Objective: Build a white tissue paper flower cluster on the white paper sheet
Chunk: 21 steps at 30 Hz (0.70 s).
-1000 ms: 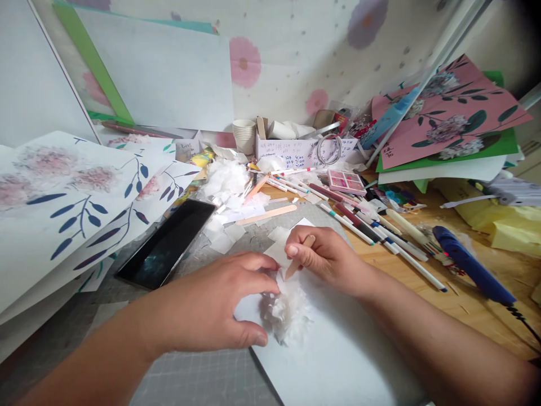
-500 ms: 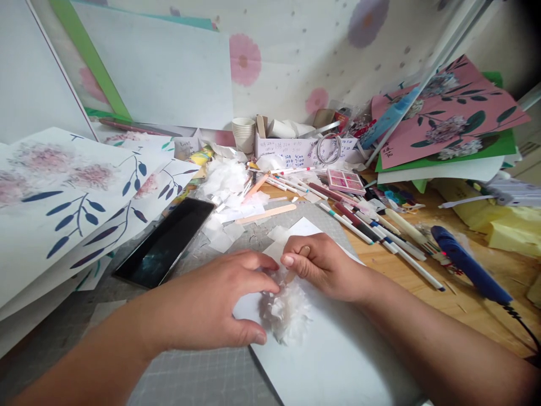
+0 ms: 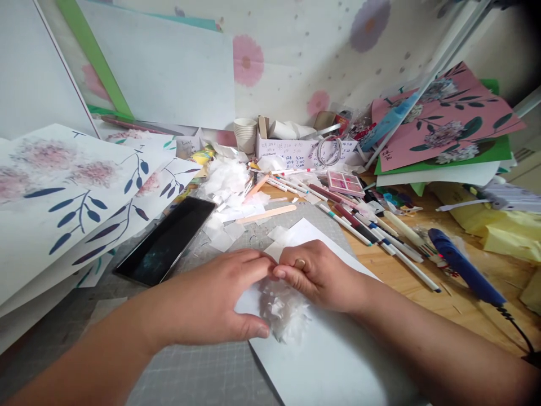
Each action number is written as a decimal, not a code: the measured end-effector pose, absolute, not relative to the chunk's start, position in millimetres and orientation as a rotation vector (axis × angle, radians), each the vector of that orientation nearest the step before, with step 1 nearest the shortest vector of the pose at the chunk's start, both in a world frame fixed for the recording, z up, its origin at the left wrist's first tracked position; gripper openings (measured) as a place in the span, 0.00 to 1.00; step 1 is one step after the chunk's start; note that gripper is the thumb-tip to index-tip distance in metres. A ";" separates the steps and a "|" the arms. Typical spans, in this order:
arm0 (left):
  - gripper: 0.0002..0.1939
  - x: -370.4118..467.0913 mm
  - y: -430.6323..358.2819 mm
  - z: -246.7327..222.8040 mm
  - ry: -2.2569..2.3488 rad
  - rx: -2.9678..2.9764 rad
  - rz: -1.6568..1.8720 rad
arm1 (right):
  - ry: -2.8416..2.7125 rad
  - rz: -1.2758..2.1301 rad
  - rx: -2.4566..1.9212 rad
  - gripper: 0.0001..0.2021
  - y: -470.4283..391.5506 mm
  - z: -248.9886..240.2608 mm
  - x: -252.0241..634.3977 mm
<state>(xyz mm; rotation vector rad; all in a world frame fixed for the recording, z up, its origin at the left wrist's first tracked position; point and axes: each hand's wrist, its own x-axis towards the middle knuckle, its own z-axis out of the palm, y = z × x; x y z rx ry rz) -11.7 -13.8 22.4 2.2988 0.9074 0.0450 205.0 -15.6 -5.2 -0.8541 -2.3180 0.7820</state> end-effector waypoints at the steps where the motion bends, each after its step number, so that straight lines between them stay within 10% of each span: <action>1: 0.30 -11.9 -14.1 21.8 0.926 2.297 0.044 | -2.293 0.813 -0.879 0.17 -14.4 -6.7 205.8; 21: 0.28 -13.6 -15.8 25.8 0.811 2.354 -0.031 | -1.891 1.301 -0.860 0.19 -3.1 -6.9 216.5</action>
